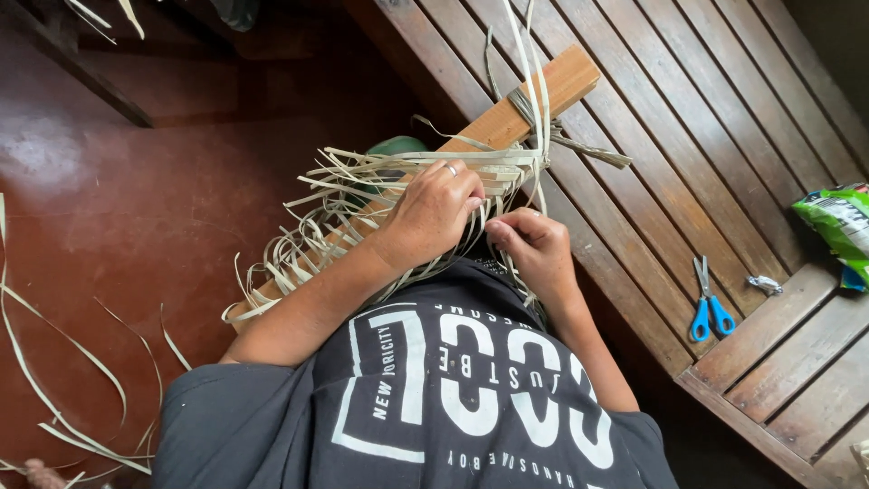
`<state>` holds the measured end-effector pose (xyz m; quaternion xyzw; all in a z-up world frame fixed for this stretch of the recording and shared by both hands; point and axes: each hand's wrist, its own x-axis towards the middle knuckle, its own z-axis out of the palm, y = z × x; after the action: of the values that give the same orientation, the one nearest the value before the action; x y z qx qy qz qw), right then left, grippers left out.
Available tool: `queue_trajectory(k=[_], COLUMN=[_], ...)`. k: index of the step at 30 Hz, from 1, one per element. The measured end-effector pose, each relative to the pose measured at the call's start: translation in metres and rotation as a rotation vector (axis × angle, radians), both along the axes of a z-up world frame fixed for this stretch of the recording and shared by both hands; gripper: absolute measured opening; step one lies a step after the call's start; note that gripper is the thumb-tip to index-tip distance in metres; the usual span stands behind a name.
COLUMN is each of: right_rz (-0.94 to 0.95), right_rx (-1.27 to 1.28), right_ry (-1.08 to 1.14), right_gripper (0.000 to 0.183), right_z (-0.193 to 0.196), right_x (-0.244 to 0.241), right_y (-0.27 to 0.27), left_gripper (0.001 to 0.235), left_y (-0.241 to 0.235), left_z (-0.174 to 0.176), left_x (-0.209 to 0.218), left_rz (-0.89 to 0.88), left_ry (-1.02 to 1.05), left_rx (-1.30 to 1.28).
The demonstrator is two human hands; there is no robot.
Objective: The person weaves thin, light-colored fiber strands around a wooden frame using both hands. They repeatedly pass the strands over and under existing weaves to build up a pattern on the frame.
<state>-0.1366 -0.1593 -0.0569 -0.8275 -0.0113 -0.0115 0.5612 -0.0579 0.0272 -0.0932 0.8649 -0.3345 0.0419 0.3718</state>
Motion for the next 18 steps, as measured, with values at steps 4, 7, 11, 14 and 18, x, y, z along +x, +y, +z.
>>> queue_trajectory(k=[4,7,11,14,18], right_rz=[0.007,-0.042,-0.136,-0.055,0.048], right_rx=[0.046,0.171,0.476,0.578,0.433], right_ry=[0.023,0.102,0.216,0.3,0.271], right_gripper=[0.009,0.006,0.008,0.017,0.029], right_z=[0.001,0.006,0.016,0.009,0.021], right_x=[-0.001,-0.002,-0.002,0.0,0.003], right_y=[0.011,0.009,0.018,0.009,0.008], left_gripper=[0.011,0.01,0.011,0.004,0.005], left_y=[0.004,0.006,0.005,0.006,0.008], left_z=[0.007,0.012,0.007,0.014,0.012], left_x=[0.0,-0.001,-0.003,-0.005,-0.006], left_rz=[-0.024,-0.022,-0.001,0.043,0.046], left_ry=[0.02,0.062,0.075,0.004,-0.017], left_rx=[-0.035,-0.05,-0.048,-0.082,-0.109])
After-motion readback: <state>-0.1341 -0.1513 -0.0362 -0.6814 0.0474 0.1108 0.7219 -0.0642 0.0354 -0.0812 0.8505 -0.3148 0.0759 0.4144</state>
